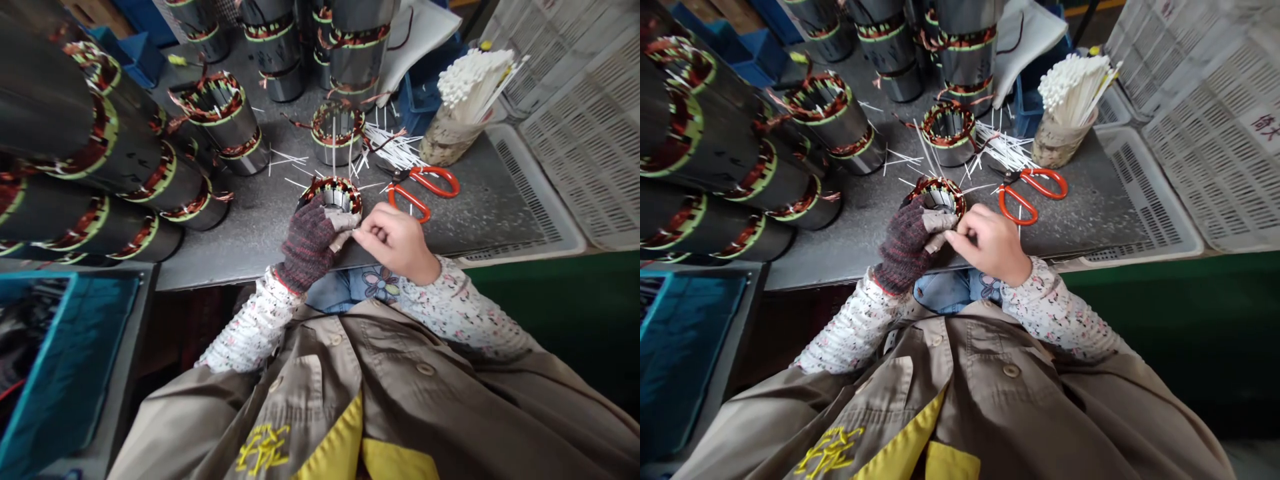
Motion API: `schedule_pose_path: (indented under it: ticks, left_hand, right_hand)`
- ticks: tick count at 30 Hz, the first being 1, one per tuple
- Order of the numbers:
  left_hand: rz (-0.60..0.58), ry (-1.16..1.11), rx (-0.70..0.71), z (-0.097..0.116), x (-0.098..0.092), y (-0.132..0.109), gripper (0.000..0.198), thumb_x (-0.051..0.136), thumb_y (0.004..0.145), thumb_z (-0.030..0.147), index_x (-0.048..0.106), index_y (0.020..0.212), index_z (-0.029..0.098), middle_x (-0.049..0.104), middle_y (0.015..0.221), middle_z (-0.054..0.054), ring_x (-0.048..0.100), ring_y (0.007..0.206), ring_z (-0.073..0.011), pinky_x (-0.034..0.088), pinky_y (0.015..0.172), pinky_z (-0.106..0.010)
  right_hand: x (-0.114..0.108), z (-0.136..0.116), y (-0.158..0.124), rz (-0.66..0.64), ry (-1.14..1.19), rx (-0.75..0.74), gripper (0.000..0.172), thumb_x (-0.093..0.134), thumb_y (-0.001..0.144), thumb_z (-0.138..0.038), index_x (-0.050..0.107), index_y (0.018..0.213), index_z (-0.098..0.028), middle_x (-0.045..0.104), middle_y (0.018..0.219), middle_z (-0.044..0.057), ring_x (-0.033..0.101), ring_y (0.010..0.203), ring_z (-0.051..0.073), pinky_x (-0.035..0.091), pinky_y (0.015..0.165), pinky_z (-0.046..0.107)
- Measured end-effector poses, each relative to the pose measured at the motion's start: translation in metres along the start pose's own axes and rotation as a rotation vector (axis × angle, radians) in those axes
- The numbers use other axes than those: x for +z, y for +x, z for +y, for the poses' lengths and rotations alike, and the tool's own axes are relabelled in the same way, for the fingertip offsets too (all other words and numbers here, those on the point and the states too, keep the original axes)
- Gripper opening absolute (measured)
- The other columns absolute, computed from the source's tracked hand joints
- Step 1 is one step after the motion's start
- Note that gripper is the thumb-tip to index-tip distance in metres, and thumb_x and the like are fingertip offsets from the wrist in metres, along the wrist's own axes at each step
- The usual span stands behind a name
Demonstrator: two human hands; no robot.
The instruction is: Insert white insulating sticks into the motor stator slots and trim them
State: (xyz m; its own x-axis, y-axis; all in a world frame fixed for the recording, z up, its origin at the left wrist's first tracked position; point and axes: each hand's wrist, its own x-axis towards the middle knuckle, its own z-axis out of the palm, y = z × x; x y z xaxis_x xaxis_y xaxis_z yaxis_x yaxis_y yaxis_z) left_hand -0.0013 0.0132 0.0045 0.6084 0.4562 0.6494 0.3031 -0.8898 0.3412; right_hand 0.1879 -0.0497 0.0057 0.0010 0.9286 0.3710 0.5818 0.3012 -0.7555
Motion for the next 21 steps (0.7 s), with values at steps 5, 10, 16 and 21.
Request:
schedule_pose_path:
  ticks: [5, 10, 16, 21]
  left_hand:
    - [-0.024, 0.036, -0.073, 0.006, -0.002, 0.005, 0.014, 0.056, 0.105, 0.028, 0.070, 0.109, 0.025, 0.077, 0.114, -0.006, 0.074, 0.109, -0.0234, 0.059, 0.104, -0.047]
    - [0.059, -0.018, -0.050, 0.005, 0.001, 0.005, 0.017, 0.053, 0.107, 0.027, 0.066, 0.115, 0.020, 0.077, 0.113, -0.007, 0.073, 0.110, -0.0215, 0.060, 0.101, -0.042]
    - [-0.016, 0.009, -0.191, 0.006, 0.004, 0.004, 0.041, 0.044, 0.111, 0.033, 0.048, 0.150, 0.023, 0.074, 0.121, -0.009, 0.073, 0.112, -0.0219, 0.060, 0.102, -0.043]
    - [-0.030, 0.051, -0.141, 0.005, 0.004, -0.002, 0.052, 0.048, 0.109, 0.038, 0.037, 0.158, 0.021, 0.071, 0.127, -0.014, 0.070, 0.120, -0.0281, 0.057, 0.106, -0.048]
  right_hand:
    - [-0.031, -0.019, 0.003, -0.140, 0.228, -0.022, 0.032, 0.056, 0.097, -0.029, 0.060, 0.067, -0.019, 0.057, 0.071, 0.002, 0.053, 0.068, 0.014, 0.041, 0.066, 0.031]
    - [-0.046, -0.021, -0.004, -0.247, 0.725, 0.132, 0.036, 0.065, 0.098, -0.046, 0.066, 0.073, -0.020, 0.065, 0.087, 0.005, 0.063, 0.088, 0.018, 0.051, 0.078, 0.032]
    - [-0.044, -0.027, 0.003, -0.108, 0.900, 0.406, 0.040, 0.070, 0.094, -0.039, 0.050, 0.064, -0.020, 0.048, 0.064, -0.002, 0.048, 0.061, 0.011, 0.043, 0.061, 0.027]
    - [0.000, -0.034, 0.056, 0.106, 0.994, 0.410, 0.039, 0.060, 0.099, -0.045, 0.044, 0.072, -0.022, 0.048, 0.070, -0.002, 0.054, 0.065, 0.011, 0.046, 0.062, 0.025]
